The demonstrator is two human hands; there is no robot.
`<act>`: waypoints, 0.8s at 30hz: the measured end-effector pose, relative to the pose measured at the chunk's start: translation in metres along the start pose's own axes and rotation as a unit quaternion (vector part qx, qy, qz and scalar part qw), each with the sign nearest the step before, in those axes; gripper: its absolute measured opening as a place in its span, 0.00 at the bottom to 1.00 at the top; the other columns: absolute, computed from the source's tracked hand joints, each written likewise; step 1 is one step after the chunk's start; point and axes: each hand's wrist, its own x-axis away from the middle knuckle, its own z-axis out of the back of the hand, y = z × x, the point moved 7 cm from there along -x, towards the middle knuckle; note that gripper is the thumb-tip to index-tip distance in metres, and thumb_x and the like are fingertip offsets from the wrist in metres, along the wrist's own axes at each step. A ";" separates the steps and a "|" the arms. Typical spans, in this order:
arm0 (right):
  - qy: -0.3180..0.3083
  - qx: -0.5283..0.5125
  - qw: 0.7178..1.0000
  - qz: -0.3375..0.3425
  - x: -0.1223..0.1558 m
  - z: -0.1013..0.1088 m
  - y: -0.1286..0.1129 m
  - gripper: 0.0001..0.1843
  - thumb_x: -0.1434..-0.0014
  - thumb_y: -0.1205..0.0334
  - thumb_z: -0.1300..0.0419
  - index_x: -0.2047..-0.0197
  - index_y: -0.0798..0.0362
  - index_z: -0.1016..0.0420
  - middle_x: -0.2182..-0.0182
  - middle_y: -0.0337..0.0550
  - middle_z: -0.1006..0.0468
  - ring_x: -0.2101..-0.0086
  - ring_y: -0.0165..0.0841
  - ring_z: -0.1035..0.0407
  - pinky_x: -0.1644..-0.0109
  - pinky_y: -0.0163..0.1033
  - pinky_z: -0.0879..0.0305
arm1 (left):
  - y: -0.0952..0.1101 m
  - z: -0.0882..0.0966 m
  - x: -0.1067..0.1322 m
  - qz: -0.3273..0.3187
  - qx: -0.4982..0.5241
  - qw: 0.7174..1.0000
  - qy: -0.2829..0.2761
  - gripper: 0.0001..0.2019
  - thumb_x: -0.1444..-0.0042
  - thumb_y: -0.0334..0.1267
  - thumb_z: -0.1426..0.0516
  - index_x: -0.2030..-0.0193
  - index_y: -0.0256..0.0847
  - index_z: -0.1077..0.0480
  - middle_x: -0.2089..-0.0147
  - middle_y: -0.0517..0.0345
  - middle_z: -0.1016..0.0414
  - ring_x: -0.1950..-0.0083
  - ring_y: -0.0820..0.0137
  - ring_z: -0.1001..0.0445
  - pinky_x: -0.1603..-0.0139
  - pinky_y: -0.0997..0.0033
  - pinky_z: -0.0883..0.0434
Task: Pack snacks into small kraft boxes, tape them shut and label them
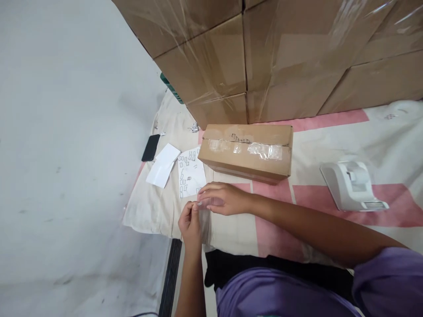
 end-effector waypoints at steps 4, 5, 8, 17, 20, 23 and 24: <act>0.004 -0.043 0.999 -0.022 0.001 0.002 -0.001 0.10 0.35 0.61 0.39 0.50 0.50 0.23 0.56 0.45 0.20 0.56 0.34 0.25 0.50 0.40 0.29 | -0.006 -0.007 0.005 0.042 0.033 0.999 -0.010 0.19 0.43 0.55 0.36 0.64 0.39 0.24 0.64 0.57 0.23 0.60 0.69 0.26 0.55 0.72 0.28; 0.003 -0.042 0.999 -0.029 0.001 0.002 0.000 0.08 0.36 0.61 0.39 0.53 0.50 0.23 0.58 0.43 0.21 0.57 0.34 0.26 0.52 0.39 0.29 | -0.007 -0.009 0.006 0.044 0.037 0.998 -0.013 0.19 0.43 0.55 0.36 0.63 0.39 0.23 0.63 0.57 0.22 0.59 0.68 0.25 0.54 0.71 0.27; 0.007 -0.034 0.999 -0.041 0.001 0.002 0.001 0.04 0.38 0.64 0.40 0.66 0.51 0.28 0.68 0.38 0.25 0.65 0.31 0.30 0.60 0.36 0.33 | -0.008 -0.016 0.010 0.041 0.033 0.998 -0.027 0.19 0.43 0.55 0.36 0.60 0.39 0.22 0.59 0.54 0.20 0.56 0.66 0.23 0.51 0.68 0.27; 0.133 0.049 0.989 -0.037 0.015 0.048 -0.049 0.07 0.34 0.64 0.42 0.66 0.51 0.33 0.69 0.38 0.25 0.71 0.28 0.33 0.66 0.35 0.36 | 0.006 -0.016 0.000 -0.030 0.000 0.999 -0.013 0.15 0.43 0.49 0.35 0.57 0.40 0.21 0.62 0.57 0.24 0.59 0.69 0.26 0.53 0.70 0.30; 0.209 0.119 0.970 0.046 0.048 0.086 -0.085 0.03 0.33 0.67 0.41 0.60 0.50 0.30 0.64 0.42 0.21 0.66 0.30 0.27 0.63 0.35 0.30 | 0.031 -0.023 -0.028 -0.098 -0.004 0.994 0.039 0.13 0.40 0.48 0.38 0.60 0.39 0.22 0.61 0.57 0.24 0.58 0.69 0.27 0.52 0.70 0.31; 0.296 0.179 0.934 0.085 0.088 0.121 -0.099 0.07 0.35 0.71 0.42 0.58 0.49 0.30 0.65 0.44 0.23 0.65 0.32 0.27 0.64 0.38 0.29 | 0.058 -0.044 -0.065 -0.166 0.054 0.980 0.096 0.10 0.38 0.44 0.42 0.64 0.39 0.26 0.66 0.60 0.29 0.63 0.72 0.31 0.54 0.71 0.33; 0.341 0.178 0.920 0.076 0.100 0.132 -0.097 0.07 0.35 0.71 0.42 0.58 0.49 0.30 0.66 0.43 0.25 0.66 0.33 0.28 0.65 0.39 0.31 | 0.063 -0.053 -0.076 -0.179 0.089 0.973 0.113 0.09 0.39 0.43 0.42 0.65 0.39 0.28 0.67 0.62 0.32 0.65 0.73 0.33 0.56 0.72 0.33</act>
